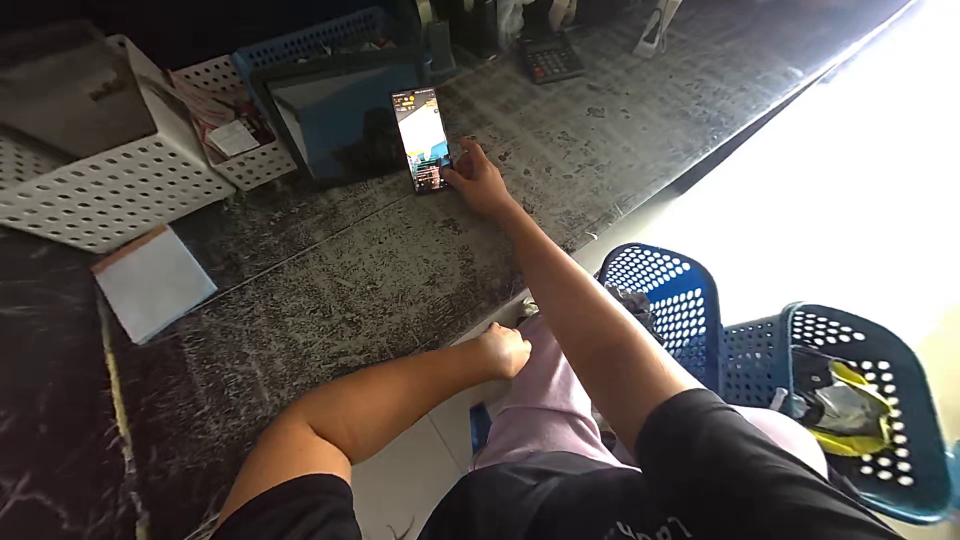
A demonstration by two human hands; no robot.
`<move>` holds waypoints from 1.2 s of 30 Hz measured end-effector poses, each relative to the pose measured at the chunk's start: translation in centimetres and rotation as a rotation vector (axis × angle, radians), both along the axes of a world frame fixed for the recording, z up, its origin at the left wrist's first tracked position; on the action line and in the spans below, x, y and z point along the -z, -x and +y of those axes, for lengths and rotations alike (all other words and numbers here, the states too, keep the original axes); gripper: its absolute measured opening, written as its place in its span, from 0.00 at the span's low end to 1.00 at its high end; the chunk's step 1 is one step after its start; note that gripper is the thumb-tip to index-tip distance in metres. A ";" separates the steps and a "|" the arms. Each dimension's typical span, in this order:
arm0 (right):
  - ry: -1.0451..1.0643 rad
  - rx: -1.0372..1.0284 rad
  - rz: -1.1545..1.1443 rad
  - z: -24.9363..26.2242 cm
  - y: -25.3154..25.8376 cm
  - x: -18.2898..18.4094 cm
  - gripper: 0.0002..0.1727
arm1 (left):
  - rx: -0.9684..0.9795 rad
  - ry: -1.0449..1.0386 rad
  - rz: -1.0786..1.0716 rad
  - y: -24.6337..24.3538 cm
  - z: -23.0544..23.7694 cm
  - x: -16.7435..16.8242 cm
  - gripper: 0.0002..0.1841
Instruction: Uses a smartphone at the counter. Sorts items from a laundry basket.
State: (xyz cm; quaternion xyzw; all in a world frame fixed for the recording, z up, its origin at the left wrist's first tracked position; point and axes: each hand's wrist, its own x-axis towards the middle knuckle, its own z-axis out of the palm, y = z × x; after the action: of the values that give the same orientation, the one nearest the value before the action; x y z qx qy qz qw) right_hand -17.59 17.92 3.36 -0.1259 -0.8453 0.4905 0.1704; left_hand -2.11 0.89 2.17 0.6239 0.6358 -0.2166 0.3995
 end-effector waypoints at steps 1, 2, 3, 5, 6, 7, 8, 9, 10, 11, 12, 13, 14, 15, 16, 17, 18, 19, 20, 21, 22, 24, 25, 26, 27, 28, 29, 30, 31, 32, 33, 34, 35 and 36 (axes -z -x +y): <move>0.056 -0.020 -0.028 0.2 -0.3 -0.3 0.45 | -0.010 -0.003 0.010 0.2 0.2 0.1 0.28; 0.114 -0.045 -0.055 0.2 -1.1 -0.8 0.46 | -0.024 -0.002 0.019 0.4 0.4 0.1 0.29; 0.170 -0.078 -0.074 0.0 -2.4 -1.4 0.47 | -0.041 -0.002 0.022 0.7 0.6 0.1 0.29; 0.321 -0.177 -0.027 -0.6 -7.3 -1.9 0.48 | -0.066 -0.018 0.025 1.2 0.8 0.0 0.30; 0.449 -0.263 0.057 -1.1 -10.8 -1.3 0.48 | -0.081 -0.037 0.022 1.5 0.7 0.2 0.31; 0.608 -0.373 0.151 -1.4 -14.9 -0.1 0.49 | -0.099 -0.057 0.016 1.7 0.6 0.5 0.31; 0.773 -0.480 0.206 -1.5 -19.5 1.5 0.50 | -0.104 -0.076 0.011 1.8 0.5 1.0 0.30; 0.904 -0.525 0.191 -1.5 -24.5 3.4 0.49 | -0.097 -0.085 0.012 1.8 0.6 1.3 0.29; 1.003 -0.497 0.133 -1.5 -29.6 6.0 0.47 | -0.085 -0.096 0.015 1.8 0.7 1.6 0.29; 1.078 -0.408 0.057 -1.5 -34.7 9.1 0.42 | -0.072 -0.099 0.025 1.7 0.7 1.9 0.29; 1.104 -0.246 -0.032 -1.9 -39.6 12.0 0.36 | -0.060 -0.096 0.045 1.5 0.6 2.2 0.29; 1.091 -0.064 -0.129 -2.6 -43.9 14.2 0.31 | -0.047 -0.092 0.081 1.3 0.8 2.5 0.29; 1.081 0.075 -0.198 -3.4 -47.6 15.7 0.28 | -0.035 -0.089 0.123 1.1 0.9 2.8 0.28; 1.077 0.158 -0.244 -4.3 -50.9 16.2 0.26 | -0.030 -0.086 0.153 0.7 1.0 3.1 0.28; 1.073 0.218 -0.255 -5.0 -53.6 16.3 0.25 | -0.027 -0.076 0.163 0.1 1.0 3.6 0.29; 1.069 0.282 -0.242 -5.4 -55.6 16.1 0.24 | -0.029 -0.054 0.130 -0.4 1.0 4.2 0.31; 1.035 0.371 -0.225 -5.7 -56.9 15.9 0.22 | -0.054 -0.030 0.043 -1.0 0.7 5.1 0.35; 0.942 0.485 -0.226 -5.6 -57.6 15.8 0.20 | -0.104 -0.012 -0.082 -1.7 0.4 6.3 0.40; 0.785 0.610 -0.261 -5.2 -57.9 16.0 0.18 | -0.184 0.002 -0.195 -2.9 0.2 7.6 0.46; 0.599 0.726 -0.336 -4.4 -58.0 16.5 0.18 | -0.293 0.007 -0.250 -4.7 0.2 8.7 0.53; 0.403 0.818 -0.426 -3.4 -57.9 17.2 0.19 | -0.424 -0.031 -0.235 -7.1 0.1 9.5 0.59; 0.121 0.911 -0.586 -1.4 -57.6 18.3 0.21 | -0.685 -0.206 -0.093 -12.5 0.5 10.8 0.68; 0.038 0.930 -0.659 -0.6 -57.6 18.8 0.23 | -0.763 -0.322 -0.029 -14.9 0.7 11.9 0.72; -0.013 0.937 -0.728 -0.1 -57.6 19.3 0.26 | -0.799 -0.475 0.036 -16.8 0.7 13.1 0.71; -0.031 0.938 -0.786 0.2 -57.6 19.9 0.30 | -0.776 -0.629 0.083 -18.2 0.8 14.1 0.65; -0.027 0.936 -0.846 0.5 -57.7 20.6 0.35 | -0.697 -0.735 0.120 -19.0 1.0 14.8 0.56; -0.002 0.927 -0.911 0.7 -57.6 21.3 0.37 | -0.593 -0.790 0.148 -19.6 1.5 15.0 0.48; 0.025 0.909 -0.954 0.8 -57.4 21.7 0.38 | -0.498 -0.823 0.156 -20.1 2.0 15.1 0.41; 0.035 0.881 -0.986 0.8 -57.3 22.0 0.37 | -0.415 -0.855 0.149 -20.4 2.8 15.2 0.34; 0.037 0.839 -1.010 0.9 -57.0 22.1 0.36 | -0.351 -0.881 0.114 -20.6 3.7 15.2 0.31; 0.049 0.796 -1.026 1.0 -56.8 21.8 0.35 | -0.327 -0.876 0.050 -20.7 5.0 15.1 0.30; 0.078 0.763 -1.037 1.1 -56.5 21.4 0.34 | -0.354 -0.837 -0.042 -20.8 6.5 14.9 0.32; 0.118 0.757 -1.032 1.3 -56.3 21.1 0.32 | -0.424 -0.778 -0.121 -21.0 7.9 15.1 0.37; 0.182 0.777 -1.009 1.4 -56.2 20.9 0.31 | -0.525 -0.697 -0.175 -21.4 9.2 15.5 0.44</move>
State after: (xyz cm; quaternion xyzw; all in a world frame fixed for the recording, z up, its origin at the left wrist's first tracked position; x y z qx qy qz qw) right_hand 38.63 19.29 -17.56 -0.6523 -0.6692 0.3432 -0.0943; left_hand 19.25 10.09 -13.33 0.5547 0.7715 0.1729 0.2592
